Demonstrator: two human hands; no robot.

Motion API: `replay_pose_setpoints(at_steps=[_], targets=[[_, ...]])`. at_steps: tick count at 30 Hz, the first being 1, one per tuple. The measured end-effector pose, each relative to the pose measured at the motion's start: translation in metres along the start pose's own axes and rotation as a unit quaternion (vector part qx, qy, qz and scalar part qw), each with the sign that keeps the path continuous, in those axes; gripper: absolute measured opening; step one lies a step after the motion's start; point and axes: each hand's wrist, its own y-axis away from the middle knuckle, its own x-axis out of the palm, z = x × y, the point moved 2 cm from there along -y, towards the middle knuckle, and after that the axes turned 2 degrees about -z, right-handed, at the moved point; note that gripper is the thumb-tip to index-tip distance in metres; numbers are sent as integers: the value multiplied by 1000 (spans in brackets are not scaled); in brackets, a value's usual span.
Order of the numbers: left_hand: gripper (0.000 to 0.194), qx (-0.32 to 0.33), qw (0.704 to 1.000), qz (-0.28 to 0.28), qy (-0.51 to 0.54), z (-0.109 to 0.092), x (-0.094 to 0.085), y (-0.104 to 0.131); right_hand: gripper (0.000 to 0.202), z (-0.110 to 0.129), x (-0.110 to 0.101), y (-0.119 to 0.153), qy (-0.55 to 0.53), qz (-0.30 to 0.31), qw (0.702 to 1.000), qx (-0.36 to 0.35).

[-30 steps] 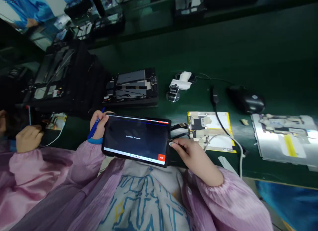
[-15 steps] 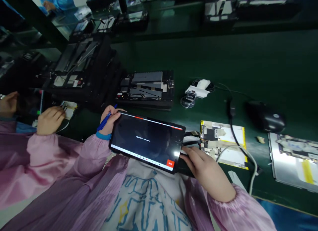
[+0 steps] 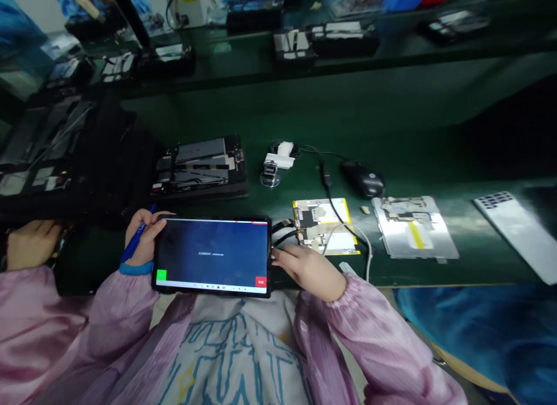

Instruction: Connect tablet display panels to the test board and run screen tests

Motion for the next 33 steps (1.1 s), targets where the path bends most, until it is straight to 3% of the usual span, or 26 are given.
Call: replay_pose_setpoints(at_steps=[7,15,21,27,33], targets=[[42,-9,1000,-14,-7,-3,1,-3,29,-1,-1,-1,63,-38,996,-48],[42,4,1000,-12,-10,-1,0,-3,27,0,-11,-7,34,-26,997,-62],[41,18,999,-17,-26,2,-3,-4,27,-7,-5,-6,23,-38,998,-48],[40,8,999,-14,-37,4,-6,-6,30,-14,-7,-2,-1,-55,998,13],[40,19,997,-19,-69,2,-5,-6,64,-48,-46,-23,-5,-153,970,191]])
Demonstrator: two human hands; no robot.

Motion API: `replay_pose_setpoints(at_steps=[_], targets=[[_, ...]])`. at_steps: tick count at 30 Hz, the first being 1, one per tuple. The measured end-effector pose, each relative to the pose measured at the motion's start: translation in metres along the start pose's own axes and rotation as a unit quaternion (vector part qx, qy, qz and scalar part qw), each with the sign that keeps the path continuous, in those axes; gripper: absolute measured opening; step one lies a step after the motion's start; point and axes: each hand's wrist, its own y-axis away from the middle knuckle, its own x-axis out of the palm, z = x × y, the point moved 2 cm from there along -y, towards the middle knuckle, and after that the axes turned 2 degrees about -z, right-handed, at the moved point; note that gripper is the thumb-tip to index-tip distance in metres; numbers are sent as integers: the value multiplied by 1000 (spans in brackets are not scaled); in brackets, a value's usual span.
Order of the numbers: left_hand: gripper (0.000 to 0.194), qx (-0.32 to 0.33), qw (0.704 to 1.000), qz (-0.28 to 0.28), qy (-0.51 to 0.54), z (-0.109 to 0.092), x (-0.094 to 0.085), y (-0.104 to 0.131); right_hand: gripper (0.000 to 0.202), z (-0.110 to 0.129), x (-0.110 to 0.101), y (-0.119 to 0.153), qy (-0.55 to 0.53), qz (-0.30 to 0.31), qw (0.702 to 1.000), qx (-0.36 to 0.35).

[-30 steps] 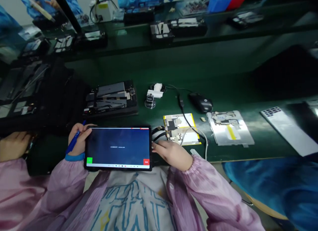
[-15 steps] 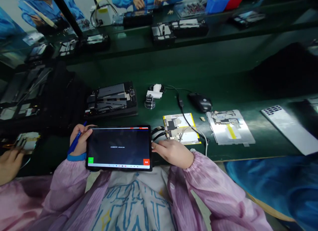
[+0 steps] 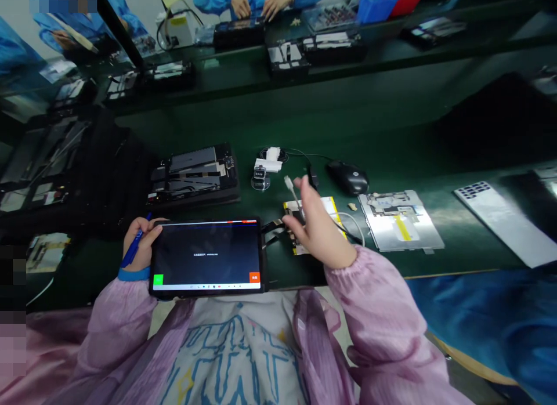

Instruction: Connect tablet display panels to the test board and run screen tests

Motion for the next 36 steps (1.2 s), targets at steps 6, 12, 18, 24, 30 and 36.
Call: replay_pose_setpoints(at_steps=[6,12,18,24,30,36], targets=[[39,1,1000,4,4,-1,1,1,16,-50,-55,25,126,30,973,193],[40,-5,1000,-3,1,-1,2,-1,11,-67,-51,74,169,107,956,214],[40,-12,1000,0,3,1,1,-1,12,-73,-47,61,157,133,952,227],[41,-15,1000,-6,2,0,1,0,14,-76,-51,45,182,156,946,217],[42,-17,1000,-9,-1,-5,5,1,13,-70,-39,37,222,146,944,195],[42,-16,1000,-7,-4,-3,4,0,24,-38,-25,32,-119,139,933,311]])
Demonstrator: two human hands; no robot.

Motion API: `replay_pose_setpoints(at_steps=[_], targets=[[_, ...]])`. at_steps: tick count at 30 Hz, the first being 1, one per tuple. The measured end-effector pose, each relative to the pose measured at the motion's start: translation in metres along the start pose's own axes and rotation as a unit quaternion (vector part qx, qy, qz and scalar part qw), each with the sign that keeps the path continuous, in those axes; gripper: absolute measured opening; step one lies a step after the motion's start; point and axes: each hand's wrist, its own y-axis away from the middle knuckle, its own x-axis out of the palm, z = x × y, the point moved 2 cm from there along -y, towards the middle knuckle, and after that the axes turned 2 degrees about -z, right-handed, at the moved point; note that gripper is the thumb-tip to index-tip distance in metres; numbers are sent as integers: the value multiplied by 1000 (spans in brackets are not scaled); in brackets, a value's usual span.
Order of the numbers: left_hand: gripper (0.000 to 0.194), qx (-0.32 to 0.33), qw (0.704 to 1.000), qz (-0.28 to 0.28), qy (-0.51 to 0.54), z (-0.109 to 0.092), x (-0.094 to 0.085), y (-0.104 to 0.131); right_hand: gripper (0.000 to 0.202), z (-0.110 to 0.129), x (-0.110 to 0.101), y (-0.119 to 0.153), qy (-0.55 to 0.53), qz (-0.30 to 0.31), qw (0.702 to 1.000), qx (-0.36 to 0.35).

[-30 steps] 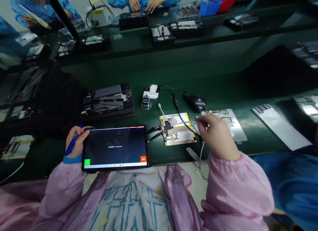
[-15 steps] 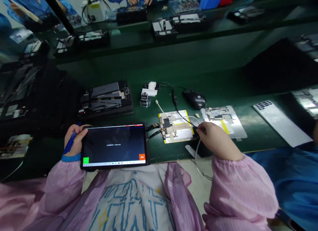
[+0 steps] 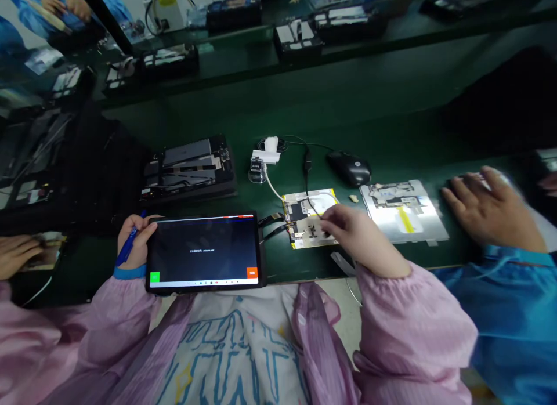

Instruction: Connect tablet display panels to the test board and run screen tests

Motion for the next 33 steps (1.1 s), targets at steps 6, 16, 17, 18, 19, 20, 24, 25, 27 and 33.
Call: replay_pose_setpoints(at_steps=[6,16,17,18,19,20,24,25,27,33], targets=[[41,14,1000,10,5,-2,3,1,55,34,63,14,-345,143,924,83],[43,41,999,6,9,-4,7,-3,50,34,94,17,-432,124,889,85],[43,42,999,6,9,-3,7,-3,49,34,95,16,-430,129,890,83],[43,43,999,7,10,-3,7,-3,49,34,94,16,-427,135,891,82],[43,44,999,8,11,-3,7,-3,49,34,94,16,-423,140,891,80],[42,45,999,8,12,-3,7,-3,49,34,94,15,-419,147,892,80],[43,43,999,9,13,-2,6,-2,50,35,93,16,-408,167,894,80],[43,43,999,7,11,-1,6,-2,50,35,94,16,-407,169,894,80],[43,44,999,5,3,0,5,-2,52,36,96,17,-405,168,895,83],[43,39,999,17,-4,3,3,-3,58,39,100,19,-395,143,903,92]])
